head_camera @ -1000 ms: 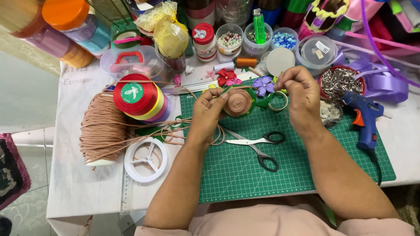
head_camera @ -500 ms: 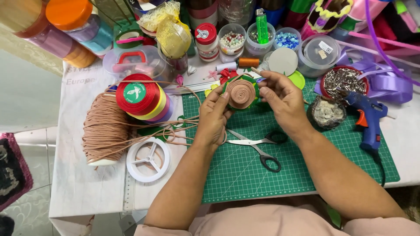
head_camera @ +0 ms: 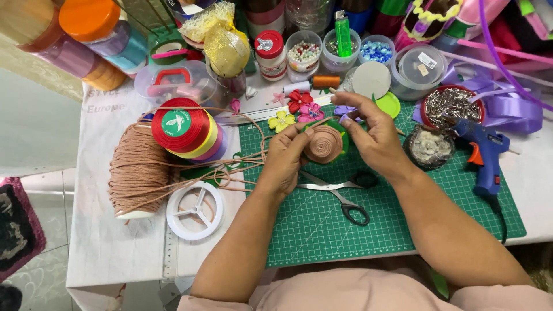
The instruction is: Assembling a decorative miniature hat using twine, ribbons, and a hot glue gun on a craft table.
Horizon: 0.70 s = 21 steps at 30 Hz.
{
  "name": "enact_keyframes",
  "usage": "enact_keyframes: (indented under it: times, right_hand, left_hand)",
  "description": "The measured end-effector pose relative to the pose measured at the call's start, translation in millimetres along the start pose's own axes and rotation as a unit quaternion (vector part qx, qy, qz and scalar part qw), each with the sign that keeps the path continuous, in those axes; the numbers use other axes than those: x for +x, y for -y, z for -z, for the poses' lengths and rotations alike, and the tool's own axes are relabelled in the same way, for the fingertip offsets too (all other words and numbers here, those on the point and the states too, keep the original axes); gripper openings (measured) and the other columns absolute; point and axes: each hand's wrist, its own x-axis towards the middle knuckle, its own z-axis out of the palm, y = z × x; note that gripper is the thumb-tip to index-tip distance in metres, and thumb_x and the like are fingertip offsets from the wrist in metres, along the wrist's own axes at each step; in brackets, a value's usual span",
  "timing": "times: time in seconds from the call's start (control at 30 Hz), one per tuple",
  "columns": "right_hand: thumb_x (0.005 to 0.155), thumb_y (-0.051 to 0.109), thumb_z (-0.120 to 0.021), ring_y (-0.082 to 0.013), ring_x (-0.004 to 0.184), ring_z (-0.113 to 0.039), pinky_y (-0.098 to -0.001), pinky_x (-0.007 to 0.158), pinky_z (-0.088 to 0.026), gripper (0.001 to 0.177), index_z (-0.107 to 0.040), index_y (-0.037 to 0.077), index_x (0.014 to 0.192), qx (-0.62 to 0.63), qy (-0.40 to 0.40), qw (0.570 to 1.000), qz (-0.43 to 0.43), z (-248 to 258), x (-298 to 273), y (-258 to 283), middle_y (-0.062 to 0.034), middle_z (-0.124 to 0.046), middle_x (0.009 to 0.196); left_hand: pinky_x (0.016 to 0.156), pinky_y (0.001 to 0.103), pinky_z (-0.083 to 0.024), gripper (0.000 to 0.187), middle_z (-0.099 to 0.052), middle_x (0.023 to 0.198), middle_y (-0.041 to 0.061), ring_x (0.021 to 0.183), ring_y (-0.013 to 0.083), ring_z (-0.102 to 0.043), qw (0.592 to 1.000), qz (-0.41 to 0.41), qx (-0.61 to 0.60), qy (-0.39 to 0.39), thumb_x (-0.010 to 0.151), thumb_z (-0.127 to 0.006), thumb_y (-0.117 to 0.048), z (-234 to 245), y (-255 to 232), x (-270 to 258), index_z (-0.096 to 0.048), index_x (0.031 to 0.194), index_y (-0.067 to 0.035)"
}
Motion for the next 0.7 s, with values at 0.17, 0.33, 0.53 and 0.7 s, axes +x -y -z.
enact_keyframes:
  times: [0.17,0.33,0.53,0.7]
  right_hand:
    - [0.099,-0.004,-0.064,-0.0142,0.095,-0.065,-0.034,0.088,-0.055,0.025,-0.072,0.0,0.122,0.035,0.025,0.999,-0.029,7,-1,-17,-0.0111,-0.074,0.095]
    - [0.096,-0.003,-0.071,-0.0136,0.089,-0.068,-0.0305,0.084,-0.056,0.014,-0.077,0.001,0.109,0.045,0.003,0.999,-0.023,11,1,-21,-0.0123,-0.074,0.091]
    - [0.096,0.007,-0.074,-0.0267,0.105,-0.071,-0.0408,0.096,-0.052,0.015,-0.08,0.007,0.109,-0.033,0.024,0.998,0.037,21,1,-27,-0.014,-0.076,0.109]
    - [0.108,0.01,-0.036,-0.0284,0.096,-0.061,-0.0401,0.084,-0.057,0.023,-0.056,-0.001,0.104,-0.128,-0.177,0.975,0.046,58,-51,18,-0.0175,-0.06,0.102]
  left_hand:
    - [0.061,0.029,-0.062,0.024,-0.071,0.076,0.01,0.067,0.0139,-0.071,0.999,0.032,-0.004,0.04,0.093,-0.067,-0.01,-1,9,-3,-0.071,0.114,0.002]
    - [0.064,0.03,-0.063,0.027,-0.073,0.082,0.009,0.072,0.0125,-0.07,0.993,0.065,0.008,0.095,0.092,-0.068,-0.008,-19,-12,-27,-0.072,0.116,0.003]
    - [0.063,0.036,-0.065,0.03,-0.075,0.088,0.013,0.073,0.0191,-0.076,0.986,0.11,-0.056,0.108,0.096,-0.069,-0.013,-16,1,-19,-0.069,0.121,0.004]
    - [0.071,0.024,-0.053,0.032,-0.067,0.117,0.008,0.099,0.0143,-0.063,0.981,0.131,-0.143,-0.022,0.098,-0.061,-0.018,-5,-2,0,-0.062,0.129,-0.009]
